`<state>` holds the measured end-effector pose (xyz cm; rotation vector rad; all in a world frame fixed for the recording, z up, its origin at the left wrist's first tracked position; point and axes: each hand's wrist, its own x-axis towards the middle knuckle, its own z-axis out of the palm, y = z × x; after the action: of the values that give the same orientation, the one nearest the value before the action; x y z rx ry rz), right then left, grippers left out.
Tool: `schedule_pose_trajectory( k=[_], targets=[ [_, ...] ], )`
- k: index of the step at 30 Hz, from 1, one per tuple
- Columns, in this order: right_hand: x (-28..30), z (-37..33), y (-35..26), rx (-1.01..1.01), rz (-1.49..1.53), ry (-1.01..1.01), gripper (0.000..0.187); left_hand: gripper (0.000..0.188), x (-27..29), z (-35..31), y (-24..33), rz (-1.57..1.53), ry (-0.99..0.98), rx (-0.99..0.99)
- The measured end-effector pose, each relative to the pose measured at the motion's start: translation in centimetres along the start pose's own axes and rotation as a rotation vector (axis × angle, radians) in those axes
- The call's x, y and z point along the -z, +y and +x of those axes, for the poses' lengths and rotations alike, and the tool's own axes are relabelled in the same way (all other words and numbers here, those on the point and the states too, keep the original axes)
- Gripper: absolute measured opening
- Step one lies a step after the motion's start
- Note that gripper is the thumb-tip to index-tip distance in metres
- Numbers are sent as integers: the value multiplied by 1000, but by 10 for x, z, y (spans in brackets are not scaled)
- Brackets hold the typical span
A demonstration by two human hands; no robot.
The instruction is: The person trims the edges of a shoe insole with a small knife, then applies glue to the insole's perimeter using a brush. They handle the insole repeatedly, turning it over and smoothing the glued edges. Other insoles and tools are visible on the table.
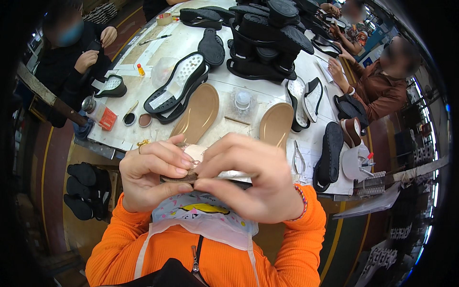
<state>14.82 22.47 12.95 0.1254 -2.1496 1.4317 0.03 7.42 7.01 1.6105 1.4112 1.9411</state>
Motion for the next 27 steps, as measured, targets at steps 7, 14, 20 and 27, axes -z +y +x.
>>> schedule_pose_trajectory(
  k=[7,14,20,27],
  targets=[
    [23,-5,38,-102,214,306,4,21,1,-2,-1,-14,-8,-15],
    [39,-15,135,-299,101,436,10,21,-3,-3,-1,18,-36,-65],
    [44,-35,197,-443,46,460,15,22,-4,-2,0,56,-27,-87],
    [51,-43,206,-525,168,494,17,23,-9,2,-2,46,-34,-97]
  ],
)
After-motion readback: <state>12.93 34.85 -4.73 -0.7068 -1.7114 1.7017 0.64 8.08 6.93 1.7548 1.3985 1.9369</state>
